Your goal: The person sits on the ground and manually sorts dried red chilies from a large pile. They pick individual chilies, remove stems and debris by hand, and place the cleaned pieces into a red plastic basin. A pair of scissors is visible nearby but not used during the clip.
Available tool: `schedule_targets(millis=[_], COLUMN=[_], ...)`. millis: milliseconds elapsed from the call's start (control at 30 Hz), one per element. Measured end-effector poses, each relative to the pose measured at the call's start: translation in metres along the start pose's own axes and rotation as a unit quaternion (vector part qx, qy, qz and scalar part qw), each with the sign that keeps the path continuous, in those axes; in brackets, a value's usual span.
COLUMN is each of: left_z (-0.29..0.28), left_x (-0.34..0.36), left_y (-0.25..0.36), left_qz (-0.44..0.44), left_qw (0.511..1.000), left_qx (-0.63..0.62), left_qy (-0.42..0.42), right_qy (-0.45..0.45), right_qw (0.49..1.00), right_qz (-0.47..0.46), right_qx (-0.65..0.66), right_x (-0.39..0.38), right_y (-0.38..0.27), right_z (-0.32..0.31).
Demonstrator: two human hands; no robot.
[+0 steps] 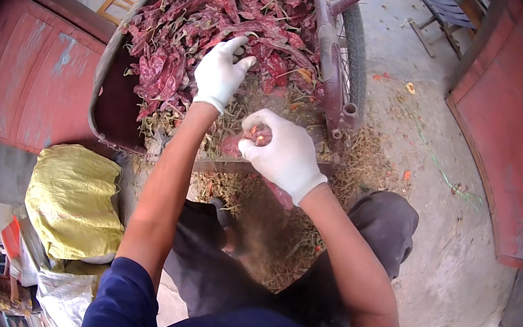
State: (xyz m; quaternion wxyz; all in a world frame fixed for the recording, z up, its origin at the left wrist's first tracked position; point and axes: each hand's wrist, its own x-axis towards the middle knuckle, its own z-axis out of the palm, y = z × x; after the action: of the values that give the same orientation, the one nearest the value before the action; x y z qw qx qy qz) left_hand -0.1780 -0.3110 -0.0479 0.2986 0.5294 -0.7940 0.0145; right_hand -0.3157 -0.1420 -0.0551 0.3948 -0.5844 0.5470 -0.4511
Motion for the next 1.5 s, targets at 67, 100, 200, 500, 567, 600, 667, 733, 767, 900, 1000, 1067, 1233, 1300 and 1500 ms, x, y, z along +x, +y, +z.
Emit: schedule_targets(millis=[67, 100, 200, 500, 567, 600, 667, 733, 767, 900, 1000, 1067, 1233, 1300, 1500], left_z=[0.011, 0.016, 0.015, -0.028, -0.043, -0.046, -0.05, -0.052, -0.054, -0.062, -0.077, -0.083, -0.094, -0.097, -0.096], left_x=[0.005, 0.005, -0.002, -0.066, -0.079, -0.083, -0.086, -0.09, -0.091, -0.1, -0.098, -0.099, -0.104, -0.104, -0.112], left_y=[-0.008, -0.014, -0.01, -0.015, 0.002, 0.008, 0.005, 0.004, 0.005, 0.007, 0.015, 0.007, 0.002, 0.007, 0.018], left_qz=[0.045, 0.039, 0.058, 0.008, -0.104, -0.159, -0.163, -0.158, -0.148, -0.178, -0.165, -0.13, -0.048, -0.019, 0.049], left_qw=[0.996, 0.997, 0.997, 0.991, 0.968, 0.946, 0.927, 0.913, 0.914, 0.866, 0.814, 0.807, 0.855, 0.878, 0.939], left_qx=[0.071, 0.059, 0.054, -0.129, -0.227, -0.274, -0.324, -0.363, -0.362, -0.433, -0.53, -0.538, -0.471, -0.444, -0.326], left_qy=[-0.016, -0.004, 0.017, 0.04, -0.032, -0.069, -0.092, -0.1, -0.104, -0.176, -0.174, -0.206, -0.212, -0.176, -0.1], right_qy=[0.003, -0.003, 0.007, 0.056, 0.061, 0.063, 0.07, 0.069, 0.071, 0.082, 0.091, 0.026, -0.076, -0.106, -0.13], right_qw=[1.0, 1.0, 0.998, 0.992, 0.979, 0.971, 0.954, 0.946, 0.946, 0.972, 0.992, 0.993, 0.954, 0.949, 0.96], right_qz=[-0.008, 0.01, -0.008, -0.056, -0.08, -0.091, -0.124, -0.127, -0.143, -0.109, -0.069, -0.006, 0.061, 0.064, 0.04], right_qx=[-0.004, -0.017, -0.065, -0.1, -0.175, -0.213, -0.264, -0.291, -0.283, -0.191, -0.05, 0.111, 0.283, 0.291, 0.243], right_x=[-0.001, -0.001, 0.002, -0.002, -0.003, -0.004, -0.001, -0.001, 0.001, 0.007, 0.013, 0.017, 0.014, 0.013, 0.01], right_y=[-0.002, -0.002, 0.007, 0.005, -0.003, -0.005, -0.002, -0.002, -0.002, -0.001, 0.013, 0.015, 0.004, 0.006, 0.009], right_z=[0.0, 0.001, -0.002, 0.009, 0.005, 0.004, 0.01, 0.013, 0.014, 0.022, 0.02, 0.014, 0.008, 0.009, 0.012])
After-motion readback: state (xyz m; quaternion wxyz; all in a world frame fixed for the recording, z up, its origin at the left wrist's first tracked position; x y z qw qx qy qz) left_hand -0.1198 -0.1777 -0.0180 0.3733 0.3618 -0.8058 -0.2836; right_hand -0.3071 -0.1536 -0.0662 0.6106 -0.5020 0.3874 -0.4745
